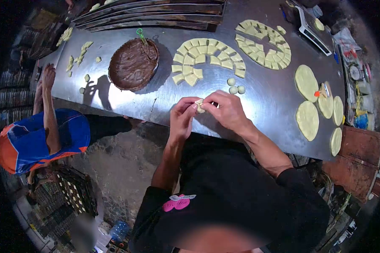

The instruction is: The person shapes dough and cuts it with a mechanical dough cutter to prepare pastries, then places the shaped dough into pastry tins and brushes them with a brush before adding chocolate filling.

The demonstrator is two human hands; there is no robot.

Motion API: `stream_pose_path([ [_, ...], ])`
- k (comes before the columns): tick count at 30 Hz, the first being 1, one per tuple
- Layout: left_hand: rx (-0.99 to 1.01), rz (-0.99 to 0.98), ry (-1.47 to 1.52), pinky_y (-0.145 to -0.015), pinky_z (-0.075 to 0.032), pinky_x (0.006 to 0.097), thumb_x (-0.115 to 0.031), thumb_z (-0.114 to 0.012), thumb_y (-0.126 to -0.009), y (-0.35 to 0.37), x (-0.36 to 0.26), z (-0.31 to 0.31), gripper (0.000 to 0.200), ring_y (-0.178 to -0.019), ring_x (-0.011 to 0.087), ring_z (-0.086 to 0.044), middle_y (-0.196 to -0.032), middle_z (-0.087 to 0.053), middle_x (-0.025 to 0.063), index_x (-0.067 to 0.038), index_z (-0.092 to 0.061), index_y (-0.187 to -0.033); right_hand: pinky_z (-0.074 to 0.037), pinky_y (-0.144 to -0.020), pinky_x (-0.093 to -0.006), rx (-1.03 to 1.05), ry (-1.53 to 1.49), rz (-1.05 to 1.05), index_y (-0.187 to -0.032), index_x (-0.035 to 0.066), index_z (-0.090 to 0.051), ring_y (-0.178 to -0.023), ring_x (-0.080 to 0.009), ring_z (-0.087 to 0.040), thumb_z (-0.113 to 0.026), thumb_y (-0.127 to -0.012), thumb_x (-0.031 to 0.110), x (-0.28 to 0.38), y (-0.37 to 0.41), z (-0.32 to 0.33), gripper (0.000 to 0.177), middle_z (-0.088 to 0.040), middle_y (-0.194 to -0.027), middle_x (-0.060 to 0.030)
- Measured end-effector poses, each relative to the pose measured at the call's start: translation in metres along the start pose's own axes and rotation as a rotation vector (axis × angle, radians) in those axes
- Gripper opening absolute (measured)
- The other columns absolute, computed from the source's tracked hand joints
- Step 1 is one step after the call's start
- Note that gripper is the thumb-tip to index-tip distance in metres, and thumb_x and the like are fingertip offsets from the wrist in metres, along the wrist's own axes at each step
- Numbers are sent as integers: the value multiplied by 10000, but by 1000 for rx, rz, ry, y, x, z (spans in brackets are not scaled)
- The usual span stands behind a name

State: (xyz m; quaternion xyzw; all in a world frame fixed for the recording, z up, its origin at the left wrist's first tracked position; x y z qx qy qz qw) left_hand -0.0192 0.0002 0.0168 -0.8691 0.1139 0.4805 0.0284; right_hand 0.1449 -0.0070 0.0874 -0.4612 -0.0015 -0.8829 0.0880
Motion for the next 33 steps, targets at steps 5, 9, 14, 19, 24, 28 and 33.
stream_pose_path([
  [5,96,291,264,-896,-484,313,-29,-553,-907,-7,-1,5,214,-965,173,-611,-1061,-630,108,36,-588,-1107,-498,-634,-305,56,-171,-43,-945,15,-651,-737,-218,-614,-667,-811,86,-15,-20,-16,153,-603,-868,-117],
  [9,-173,210,230,-901,-501,331,-30,-548,-910,-8,-1,16,301,-987,197,-618,-1118,-620,130,42,-557,-1202,-522,-691,-316,-206,-96,140,-974,-12,-646,-809,-239,-643,-614,-834,19,-1,-24,-44,147,-630,-949,-124],
  [14,-161,262,176,-897,-506,336,-50,-542,-925,-8,-19,42,302,-998,202,-613,-1119,-617,130,48,-558,-1210,-525,-664,-341,-99,-82,96,-959,23,-635,-739,-289,-639,-651,-816,73,13,-37,-61,152,-636,-852,-122],
  [19,52,356,128,-841,-525,300,-117,-561,-932,-23,-20,49,285,-987,163,-610,-1105,-619,104,39,-582,-1168,-465,-650,-365,-109,114,111,-882,58,-639,-722,-264,-606,-673,-801,104,21,-49,-51,99,-617,-771,-89],
  [24,199,514,71,-814,-518,247,-103,-602,-894,-29,6,27,331,-914,109,-617,-1047,-631,83,41,-565,-1189,-371,-647,-367,-172,257,111,-814,88,-616,-731,-244,-572,-682,-773,100,-11,-9,-40,79,-602,-763,-56],
  [28,237,523,62,-807,-509,255,-67,-596,-876,-14,50,-9,307,-906,115,-610,-1047,-631,72,34,-578,-1165,-376,-653,-384,-257,307,98,-791,79,-597,-725,-259,-565,-685,-769,101,-33,35,-19,93,-599,-758,-70],
  [33,309,683,-503,-909,-473,294,-85,-610,-869,4,74,-53,511,-1080,177,-537,-1191,-562,114,-21,-444,-1348,-405,-744,-424,-387,564,-64,-831,77,-595,-792,-289,-566,-649,-789,108,-132,103,6,75,-607,-815,-98],
])
Point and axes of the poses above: each hand's wrist, its own y-axis away from the middle knuckle, its own z-axis out of the back of the hand, x = y × z, the point moved 2 cm from there along -y, towards the middle knuckle
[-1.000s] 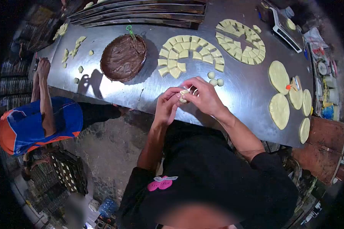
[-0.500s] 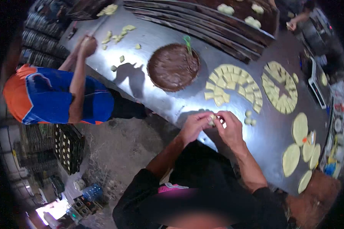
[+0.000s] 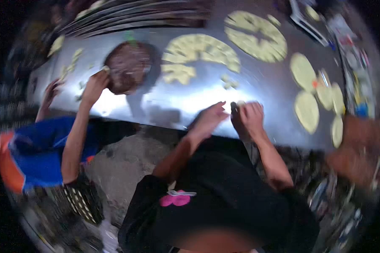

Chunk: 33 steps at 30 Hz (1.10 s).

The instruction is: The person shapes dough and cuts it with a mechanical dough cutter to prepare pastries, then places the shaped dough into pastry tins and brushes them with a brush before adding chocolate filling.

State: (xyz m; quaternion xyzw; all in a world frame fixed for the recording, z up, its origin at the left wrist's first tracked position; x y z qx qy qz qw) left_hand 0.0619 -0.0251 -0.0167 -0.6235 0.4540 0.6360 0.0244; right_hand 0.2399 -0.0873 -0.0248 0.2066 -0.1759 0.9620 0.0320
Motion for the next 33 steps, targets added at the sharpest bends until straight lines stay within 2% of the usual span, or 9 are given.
stream_pose_path([
  [3,56,-124,175,-1005,-444,431,-358,-616,-892,-4,20,7,647,-1243,300,-465,-1342,-461,190,30,-392,-1358,-404,-798,-420,91,108,2,-982,86,-603,-909,-278,-564,-602,-787,55,-16,45,3,197,-611,-934,-79],
  [7,-205,-95,125,-870,-477,291,-195,-594,-909,30,22,26,387,-1015,159,-576,-1149,-606,77,3,-554,-1239,-411,-803,-410,80,199,36,-1001,103,-627,-942,-279,-576,-603,-752,54,-6,60,27,255,-621,-958,-68],
  [9,-235,-103,122,-860,-473,284,-197,-587,-914,28,46,37,370,-1013,151,-576,-1134,-614,72,-1,-564,-1227,-420,-804,-404,86,7,-222,-921,99,-649,-886,-282,-586,-614,-737,41,-7,35,20,196,-624,-861,-68],
  [13,-294,-85,143,-871,-480,310,-220,-600,-912,45,51,45,350,-1031,188,-599,-1118,-627,81,-16,-576,-1194,-431,-717,-402,8,-248,20,-860,75,-627,-802,-308,-565,-659,-737,34,-15,28,-24,134,-588,-807,-107],
  [17,-486,-16,89,-875,-479,316,-224,-593,-914,57,54,61,354,-1032,199,-600,-1128,-622,84,-18,-573,-1202,-404,-762,-432,-42,42,-38,-840,74,-599,-859,-301,-546,-629,-778,81,-85,37,3,69,-580,-862,-98],
  [21,-333,-70,150,-859,-473,274,-136,-628,-888,55,54,47,305,-1013,146,-589,-1076,-640,70,-2,-598,-1160,-408,-729,-449,-241,-247,-145,-820,74,-588,-806,-350,-544,-614,-796,88,-51,-15,-37,38,-574,-797,-137],
  [26,-282,-94,-21,-851,-478,314,-229,-595,-918,48,51,75,367,-1017,196,-605,-1124,-628,89,-12,-570,-1212,-416,-713,-438,190,-151,34,-827,30,-584,-784,-352,-546,-613,-782,1,-88,48,-5,62,-585,-833,-158],
  [29,-293,-89,34,-854,-450,246,-119,-620,-889,38,35,75,302,-949,121,-578,-1055,-635,57,-1,-598,-1166,-428,-750,-435,-233,-33,-246,-846,25,-599,-847,-370,-544,-597,-811,88,-86,-6,-3,72,-592,-858,-184],
  [33,-130,-130,-30,-890,-441,259,-120,-600,-902,21,20,73,314,-990,130,-577,-1075,-634,69,13,-581,-1185,-430,-748,-420,-134,-302,-141,-899,35,-587,-848,-352,-537,-571,-828,50,-40,18,-34,74,-574,-882,-177],
])
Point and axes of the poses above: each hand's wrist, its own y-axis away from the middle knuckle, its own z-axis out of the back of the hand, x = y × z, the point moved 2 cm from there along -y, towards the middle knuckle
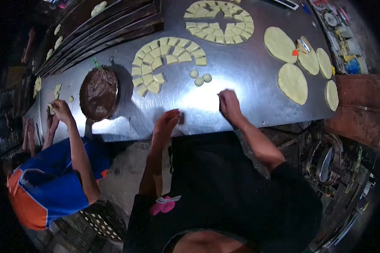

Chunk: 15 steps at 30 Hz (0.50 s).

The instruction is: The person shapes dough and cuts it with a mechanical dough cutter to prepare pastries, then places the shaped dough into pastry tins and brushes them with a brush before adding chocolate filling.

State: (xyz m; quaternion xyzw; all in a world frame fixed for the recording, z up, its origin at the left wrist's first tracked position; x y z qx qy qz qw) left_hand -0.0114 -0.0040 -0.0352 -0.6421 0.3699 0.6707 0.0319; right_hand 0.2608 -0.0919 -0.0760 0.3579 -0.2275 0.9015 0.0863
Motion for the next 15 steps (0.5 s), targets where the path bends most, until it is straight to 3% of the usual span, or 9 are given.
stream_pose_path([
  [2,15,-41,-30,-897,-442,266,-133,-602,-898,-6,4,17,325,-1006,140,-579,-1078,-635,75,20,-577,-1185,-426,-727,-416,72,6,92,-882,37,-583,-842,-341,-540,-583,-800,13,-3,23,30,85,-572,-866,-176],
  [3,-47,-39,-51,-892,-445,267,-141,-602,-898,-5,-6,22,333,-1004,139,-581,-1078,-635,79,21,-576,-1187,-422,-716,-417,416,110,-234,-872,42,-581,-841,-336,-541,-601,-789,17,-20,11,45,89,-573,-856,-168],
  [5,-110,-64,-120,-879,-453,270,-165,-599,-896,-6,-17,28,347,-985,141,-589,-1077,-638,98,30,-576,-1182,-408,-707,-428,-94,303,-160,-842,47,-574,-831,-321,-542,-624,-785,40,-31,2,44,77,-582,-844,-145],
  [8,-4,-100,-109,-843,-472,274,-167,-589,-901,-42,4,25,329,-974,140,-593,-1067,-645,103,18,-584,-1173,-408,-821,-476,-292,102,-166,-878,40,-557,-837,-352,-536,-583,-822,21,-19,-43,4,65,-580,-850,-144],
  [9,-48,-146,-358,-814,-497,295,-171,-595,-894,-52,-10,14,325,-986,175,-616,-1071,-653,123,-4,-589,-1173,-416,-827,-457,-181,97,-171,-892,35,-555,-879,-356,-539,-585,-830,22,-4,-33,-6,70,-584,-885,-151],
  [10,-44,-160,-354,-814,-497,295,-171,-595,-894,-66,-14,8,325,-986,175,-616,-1071,-653,123,-4,-589,-1173,-424,-832,-438,-81,95,-162,-906,31,-553,-922,-359,-542,-586,-838,23,11,-20,-9,76,-588,-921,-157],
  [11,-37,-234,-411,-803,-507,305,-176,-601,-889,-82,-19,3,335,-1014,195,-616,-1089,-646,134,-12,-586,-1181,-379,-976,-505,-43,51,-73,-952,41,-552,-971,-380,-549,-533,-823,-52,16,-3,-8,160,-582,-922,-168],
  [12,-30,-294,-466,-791,-518,316,-180,-607,-884,-93,-19,-3,345,-1042,214,-616,-1107,-638,146,-20,-583,-1189,-410,-945,-481,31,107,5,-1019,40,-542,-1041,-388,-549,-567,-823,-40,19,13,4,213,-586,-1008,-195],
  [15,-65,-409,-427,-813,-514,351,-180,-628,-858,-136,-24,-26,386,-1061,281,-605,-1127,-612,175,-15,-570,-1201,-467,-886,-420,154,19,-252,-1116,22,-521,-1029,-365,-578,-588,-858,40,12,14,35,268,-589,-1074,-204],
])
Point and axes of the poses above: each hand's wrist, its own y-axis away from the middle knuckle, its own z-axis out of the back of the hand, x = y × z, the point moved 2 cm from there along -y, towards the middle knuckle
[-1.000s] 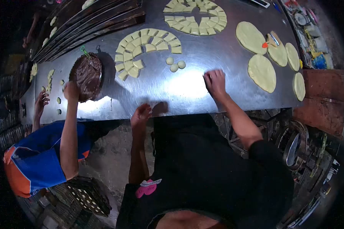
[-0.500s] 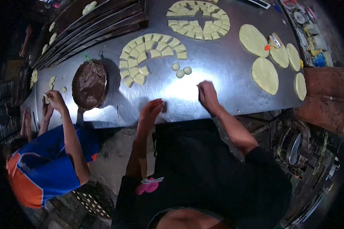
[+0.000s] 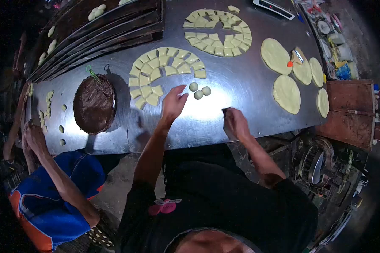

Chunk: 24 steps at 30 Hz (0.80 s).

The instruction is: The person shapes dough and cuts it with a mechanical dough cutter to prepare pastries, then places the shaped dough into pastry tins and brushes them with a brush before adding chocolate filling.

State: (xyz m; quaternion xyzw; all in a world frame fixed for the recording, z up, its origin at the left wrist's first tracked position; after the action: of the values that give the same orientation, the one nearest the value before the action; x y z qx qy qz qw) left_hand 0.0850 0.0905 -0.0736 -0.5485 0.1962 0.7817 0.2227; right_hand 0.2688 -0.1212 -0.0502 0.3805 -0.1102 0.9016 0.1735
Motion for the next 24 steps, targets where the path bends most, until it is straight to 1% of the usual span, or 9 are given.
stream_pose_path([
  [1,-4,1,0,-813,-514,351,-180,-628,-858,-11,-3,-6,386,-1061,281,-605,-1127,-612,175,-15,-570,-1201,-487,-858,-395,26,-47,-158,-1145,16,-515,-998,-356,-595,-594,-871,79,12,-16,14,293,-592,-1074,-203],
  [3,91,-116,-165,-857,-486,382,-150,-624,-832,-31,-13,-18,426,-1050,325,-585,-1120,-595,187,-16,-544,-1228,-504,-836,-375,-98,-118,-146,-1216,12,-492,-1002,-333,-618,-613,-878,188,26,-62,16,399,-607,-1101,-195],
  [5,154,-139,-242,-877,-468,396,-134,-617,-822,-38,-22,-24,453,-1031,343,-577,-1107,-596,189,-16,-522,-1249,-503,-845,-377,-81,-253,-52,-1219,26,-492,-1015,-321,-617,-622,-861,154,37,-106,3,402,-608,-1114,-196],
  [8,218,-141,-300,-897,-445,414,-112,-603,-811,-40,-24,-29,495,-1003,355,-569,-1076,-601,186,-12,-482,-1281,-482,-844,-390,105,-170,83,-1215,46,-490,-989,-344,-599,-615,-814,79,36,-148,-32,422,-614,-1053,-174],
  [9,222,-122,-276,-897,-440,417,-106,-595,-811,-40,-22,-30,508,-995,349,-569,-1059,-604,181,-8,-465,-1293,-479,-842,-393,153,-122,170,-1214,47,-488,-983,-349,-593,-609,-810,75,37,-153,-41,422,-615,-1043,-168],
  [12,181,-136,-293,-871,-451,438,-88,-599,-808,-36,-21,-29,565,-976,365,-571,-1036,-609,181,-13,-407,-1335,-482,-864,-376,303,-127,125,-1274,50,-472,-997,-311,-586,-611,-803,91,31,-153,-40,492,-595,-1094,-156],
  [16,143,-96,-333,-851,-460,451,-78,-616,-796,-27,-25,-33,647,-947,379,-574,-1027,-611,194,-16,-339,-1378,-422,-951,-392,539,-77,110,-1357,69,-397,-1099,-339,-509,-580,-781,64,28,-150,-23,605,-546,-1168,-181],
  [19,149,-130,-341,-864,-455,434,-91,-633,-786,-26,-28,-36,717,-966,368,-561,-1072,-587,203,-3,-288,-1408,-415,-961,-397,543,-33,309,-1372,57,-368,-1108,-350,-503,-570,-761,31,36,-147,-15,644,-547,-1171,-185],
  [24,124,-292,-432,-900,-436,415,-76,-645,-765,-11,-39,-37,822,-1026,366,-522,-1159,-538,199,0,-197,-1450,-400,-998,-423,552,-9,315,-1385,54,-354,-1137,-375,-498,-574,-742,-24,35,-142,-11,684,-531,-1213,-212],
])
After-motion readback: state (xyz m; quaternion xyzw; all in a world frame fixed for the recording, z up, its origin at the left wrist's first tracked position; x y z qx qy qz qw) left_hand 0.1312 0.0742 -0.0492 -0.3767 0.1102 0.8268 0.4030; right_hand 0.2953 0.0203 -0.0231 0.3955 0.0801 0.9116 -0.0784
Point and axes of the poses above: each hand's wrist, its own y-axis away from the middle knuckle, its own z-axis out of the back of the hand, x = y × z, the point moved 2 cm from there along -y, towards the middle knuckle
